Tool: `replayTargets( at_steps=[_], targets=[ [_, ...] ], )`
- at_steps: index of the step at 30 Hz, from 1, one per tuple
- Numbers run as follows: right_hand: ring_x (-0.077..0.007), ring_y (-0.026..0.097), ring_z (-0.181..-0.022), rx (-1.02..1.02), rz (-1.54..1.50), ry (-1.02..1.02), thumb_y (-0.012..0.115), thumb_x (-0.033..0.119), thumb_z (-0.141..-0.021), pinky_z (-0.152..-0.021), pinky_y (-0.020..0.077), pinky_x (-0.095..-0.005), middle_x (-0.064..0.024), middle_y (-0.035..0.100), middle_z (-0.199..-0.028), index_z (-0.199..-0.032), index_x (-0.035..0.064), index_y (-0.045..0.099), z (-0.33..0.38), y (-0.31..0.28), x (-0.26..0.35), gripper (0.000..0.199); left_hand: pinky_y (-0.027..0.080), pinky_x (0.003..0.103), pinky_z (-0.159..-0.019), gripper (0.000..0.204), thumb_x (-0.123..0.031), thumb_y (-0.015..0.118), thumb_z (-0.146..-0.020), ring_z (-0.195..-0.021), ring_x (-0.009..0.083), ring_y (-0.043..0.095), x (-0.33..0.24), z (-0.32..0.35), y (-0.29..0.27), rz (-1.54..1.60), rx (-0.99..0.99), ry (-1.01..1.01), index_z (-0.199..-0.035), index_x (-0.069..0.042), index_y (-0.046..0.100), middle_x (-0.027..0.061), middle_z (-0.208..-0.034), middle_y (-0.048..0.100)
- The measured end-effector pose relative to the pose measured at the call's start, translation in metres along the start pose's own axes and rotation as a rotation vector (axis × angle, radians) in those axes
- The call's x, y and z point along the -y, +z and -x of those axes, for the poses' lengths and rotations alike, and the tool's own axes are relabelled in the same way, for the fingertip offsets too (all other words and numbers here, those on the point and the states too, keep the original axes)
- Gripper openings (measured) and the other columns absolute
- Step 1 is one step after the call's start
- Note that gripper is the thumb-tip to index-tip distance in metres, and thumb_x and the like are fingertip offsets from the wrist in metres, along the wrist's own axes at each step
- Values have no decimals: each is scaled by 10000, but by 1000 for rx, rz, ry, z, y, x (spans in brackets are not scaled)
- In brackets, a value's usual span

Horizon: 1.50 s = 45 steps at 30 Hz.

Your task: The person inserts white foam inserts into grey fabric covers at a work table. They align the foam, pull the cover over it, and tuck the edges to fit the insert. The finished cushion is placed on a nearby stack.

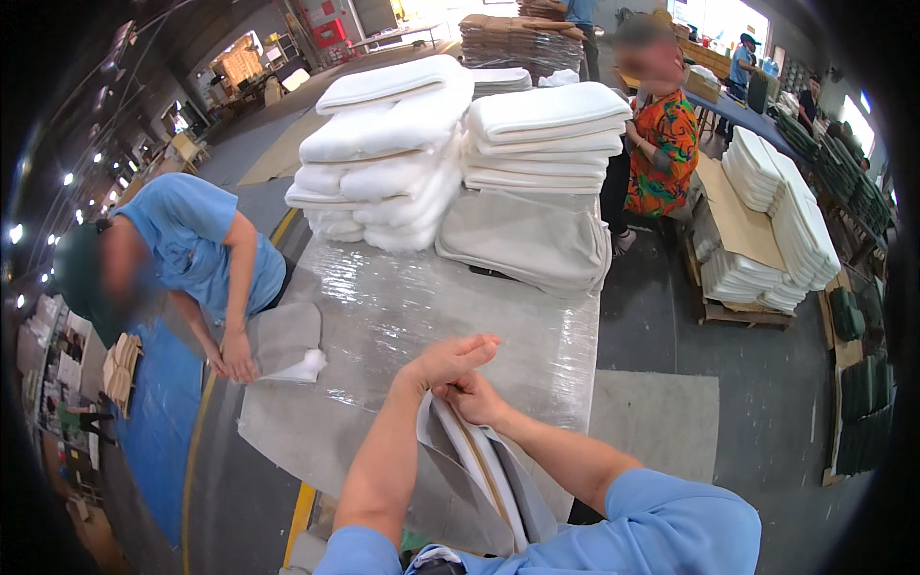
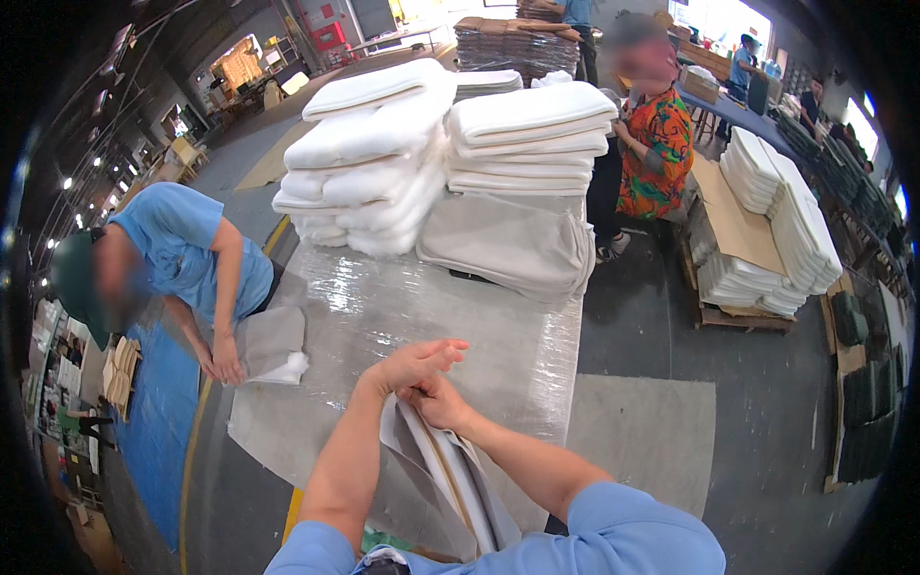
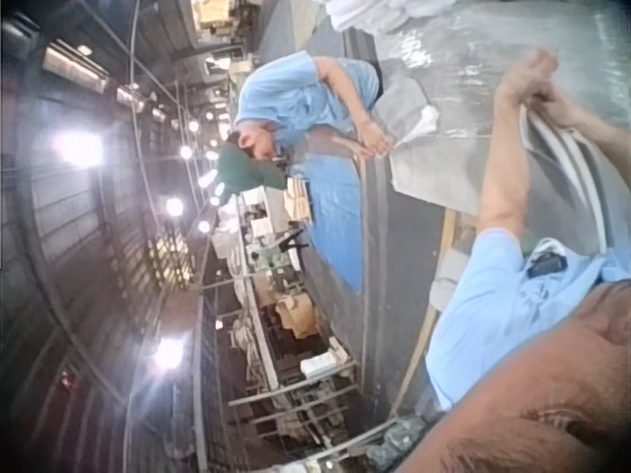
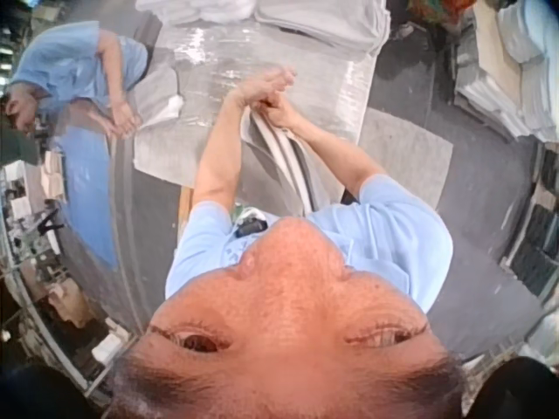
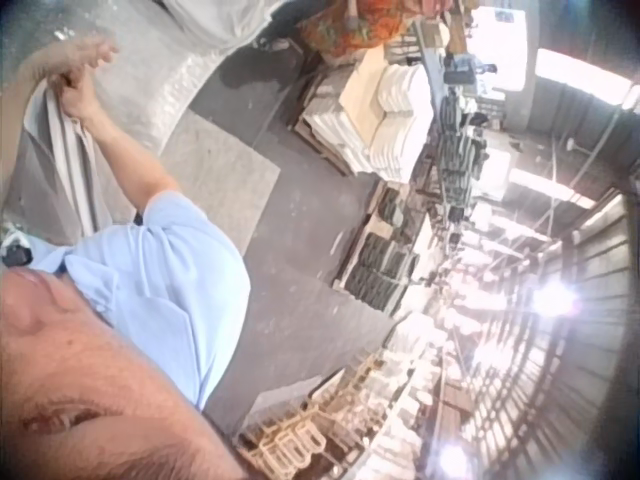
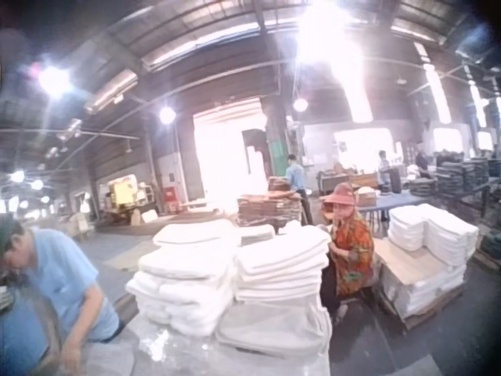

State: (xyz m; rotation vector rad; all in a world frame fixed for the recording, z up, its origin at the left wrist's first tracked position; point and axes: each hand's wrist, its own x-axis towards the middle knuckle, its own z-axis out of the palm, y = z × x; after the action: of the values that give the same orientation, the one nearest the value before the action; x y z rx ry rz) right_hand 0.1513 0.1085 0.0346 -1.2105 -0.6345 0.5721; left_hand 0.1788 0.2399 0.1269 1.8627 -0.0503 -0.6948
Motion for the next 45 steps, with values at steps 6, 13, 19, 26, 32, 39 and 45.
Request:
replayTargets(
  at_steps=[6, 13, 19, 26, 32, 39, 45],
  targets=[
    [-179, 580, -989, -68, 122, -49, 631, 128, -1048, -933, 472, -355, -31, 669, -1003, -1038, 27, 686, -2, -4, 10, 115, 523, 358, -960, 617, -573, 542, -1059, -1139, 203, 644, 10, -3, 2, 270, -335, 273, -1415, -77, 629, 118, -1232, 725],
    [-241, 572, -995, -74, 211, -170, 618, 154, -1037, -967, 450, -391, -53, 662, -997, -954, 46, 642, -4, -5, 21, 138, 527, 324, -938, 328, -301, 576, -1088, -1047, 171, 648, 56, 4, -5, 452, -671, 244, -1113, -11, 727, 107, -1082, 741],
    [-239, 578, -994, -94, 253, -211, 622, 155, -1023, -956, 450, -385, -40, 671, -1002, -944, 71, 639, -4, 1, 23, 117, 520, 320, -952, 260, -285, 598, -1091, -1043, 152, 639, 92, 14, 19, 818, -555, 366, -1024, -56, 703, 85, -1140, 715],
    [-241, 572, -975, -57, 277, -200, 627, 175, -1019, -953, 448, -385, -35, 661, -958, -947, 81, 646, -5, 3, 23, 120, 530, 279, -854, 227, -316, 654, -1067, -962, 107, 634, 92, 21, 27, 794, -640, 366, -1061, -93, 695, 33, -1084, 706],
    [-249, 579, -997, -67, 263, -225, 627, 180, -1020, -971, 453, -391, -40, 664, -969, -962, 76, 652, -6, 8, 25, 122, 538, 276, -784, 260, -346, 642, -1072, -917, 90, 621, 91, 28, 26, 837, -591, 354, -1130, -97, 687, 7, -1024, 688],
    [-213, 595, -1023, -75, 82, -111, 612, 153, -1034, -984, 461, -362, -45, 678, -1058, -987, 48, 669, -6, -10, 13, 128, 508, 380, -1034, 561, -506, 521, -1092, -1182, 201, 644, 95, 56, 75, 1086, -673, 210, -1455, -83, 579, 71, -1310, 680],
    [-144, 597, -1064, -161, 80, -119, 602, 134, -1059, -989, 464, -306, -25, 684, -1133, -1007, 14, 677, 10, -56, 16, 151, 545, 307, -752, 386, -314, 608, -1082, -808, 150, 661, 175, 180, 240, 640, -460, -445, -1349, -36, 621, 61, -926, 711]
  ],
)
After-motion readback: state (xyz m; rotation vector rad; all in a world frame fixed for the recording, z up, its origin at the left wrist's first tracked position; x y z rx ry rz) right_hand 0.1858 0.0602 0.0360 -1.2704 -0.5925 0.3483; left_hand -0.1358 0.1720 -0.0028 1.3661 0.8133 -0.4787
